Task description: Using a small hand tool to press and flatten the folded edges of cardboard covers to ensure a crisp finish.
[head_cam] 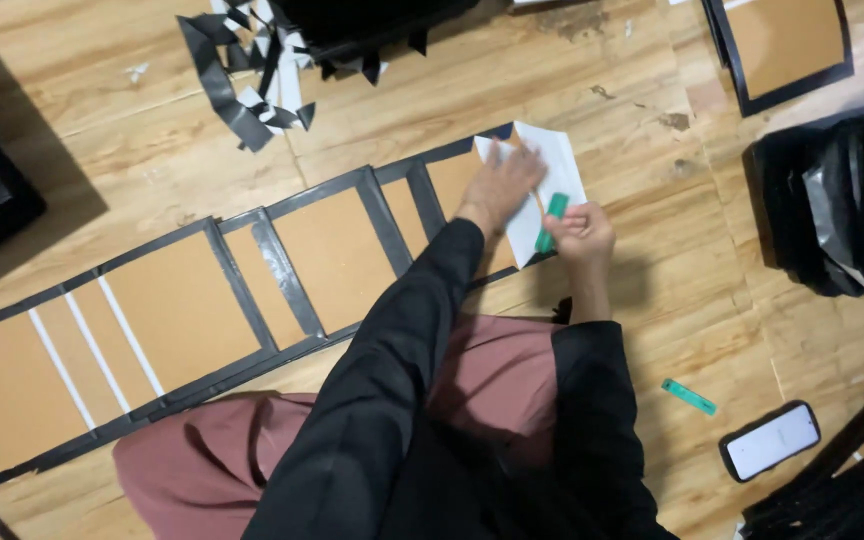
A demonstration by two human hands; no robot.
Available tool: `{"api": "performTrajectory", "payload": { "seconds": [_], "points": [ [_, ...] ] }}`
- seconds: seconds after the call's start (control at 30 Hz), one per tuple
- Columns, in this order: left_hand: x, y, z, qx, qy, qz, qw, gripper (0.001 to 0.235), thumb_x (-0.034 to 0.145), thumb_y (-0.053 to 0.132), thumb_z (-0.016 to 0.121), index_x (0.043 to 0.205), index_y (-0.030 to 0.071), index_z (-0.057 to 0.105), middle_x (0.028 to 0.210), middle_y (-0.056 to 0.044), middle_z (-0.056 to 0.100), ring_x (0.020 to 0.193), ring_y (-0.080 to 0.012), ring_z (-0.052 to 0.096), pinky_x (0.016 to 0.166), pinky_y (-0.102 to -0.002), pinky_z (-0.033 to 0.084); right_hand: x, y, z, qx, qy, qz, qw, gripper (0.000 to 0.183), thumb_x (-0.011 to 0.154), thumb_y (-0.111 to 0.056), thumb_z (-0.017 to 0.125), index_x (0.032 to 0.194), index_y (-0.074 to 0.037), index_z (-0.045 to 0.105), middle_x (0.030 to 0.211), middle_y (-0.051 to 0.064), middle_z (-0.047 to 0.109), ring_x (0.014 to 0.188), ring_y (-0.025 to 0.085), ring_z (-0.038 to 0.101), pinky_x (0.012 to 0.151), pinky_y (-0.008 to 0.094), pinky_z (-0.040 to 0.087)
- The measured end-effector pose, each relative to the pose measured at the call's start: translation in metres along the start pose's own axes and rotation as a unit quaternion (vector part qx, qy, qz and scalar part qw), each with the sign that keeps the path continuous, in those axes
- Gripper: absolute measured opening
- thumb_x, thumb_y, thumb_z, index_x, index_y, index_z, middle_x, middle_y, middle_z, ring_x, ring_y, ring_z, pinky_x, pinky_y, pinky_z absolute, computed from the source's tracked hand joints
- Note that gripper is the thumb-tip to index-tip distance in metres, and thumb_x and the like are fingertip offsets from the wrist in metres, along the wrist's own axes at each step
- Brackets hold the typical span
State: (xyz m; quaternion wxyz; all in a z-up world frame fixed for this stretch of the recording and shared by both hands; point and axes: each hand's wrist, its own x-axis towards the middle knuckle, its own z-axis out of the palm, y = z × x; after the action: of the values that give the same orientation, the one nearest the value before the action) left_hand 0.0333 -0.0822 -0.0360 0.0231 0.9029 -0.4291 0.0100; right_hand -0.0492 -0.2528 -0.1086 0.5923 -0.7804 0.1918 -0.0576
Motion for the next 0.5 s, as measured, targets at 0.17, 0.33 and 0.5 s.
{"api": "performTrajectory", "payload": {
  "seconds": [0.17,0.33,0.5],
  "points": [
    [-0.035,-0.034,-0.015,-0.166,-0.033,-0.173,0.97,0.084,0.074,0.049,0.068,0.137,0.011,0.028,0.143,-0.015,0.025,0.133,-0.0333,0.018,0.105,-0.058,0.013,0.007,-0.021,0.01,0.002,0.138,-0.028,0.99,0.032,0.077,-0.009,0.072,0.098,-0.003,0.049,0.077,0.007,0.055,0.06,0.012,0.061,0.046,0.022,0.05],
    [-0.17,-0.039,-0.025,-0.215,0.028,-0.169,0.961,0.066,0.083,0.049,0.05,0.136,0.014,0.033,0.145,-0.012,0.024,0.135,-0.0291,0.016,0.104,-0.056,0.002,0.0,-0.006,0.057,-0.013,-0.036,-0.001,0.999,0.042,0.08,0.0,0.055,0.113,-0.01,0.031,0.091,0.013,0.05,0.059,0.02,0.058,0.05,0.029,0.05],
    [-0.356,-0.091,-0.047,-0.213,0.094,-0.449,0.863,0.061,0.067,0.031,0.066,0.121,0.008,0.05,0.123,-0.018,0.045,0.119,-0.0375,0.039,0.095,-0.055,0.026,-0.017,-0.044,0.057,-0.424,-0.11,-0.001,0.899,0.039,0.067,-0.008,0.056,0.104,-0.01,0.044,0.104,0.016,0.047,0.098,0.039,0.051,0.085,0.046,0.042]
  ]
}}
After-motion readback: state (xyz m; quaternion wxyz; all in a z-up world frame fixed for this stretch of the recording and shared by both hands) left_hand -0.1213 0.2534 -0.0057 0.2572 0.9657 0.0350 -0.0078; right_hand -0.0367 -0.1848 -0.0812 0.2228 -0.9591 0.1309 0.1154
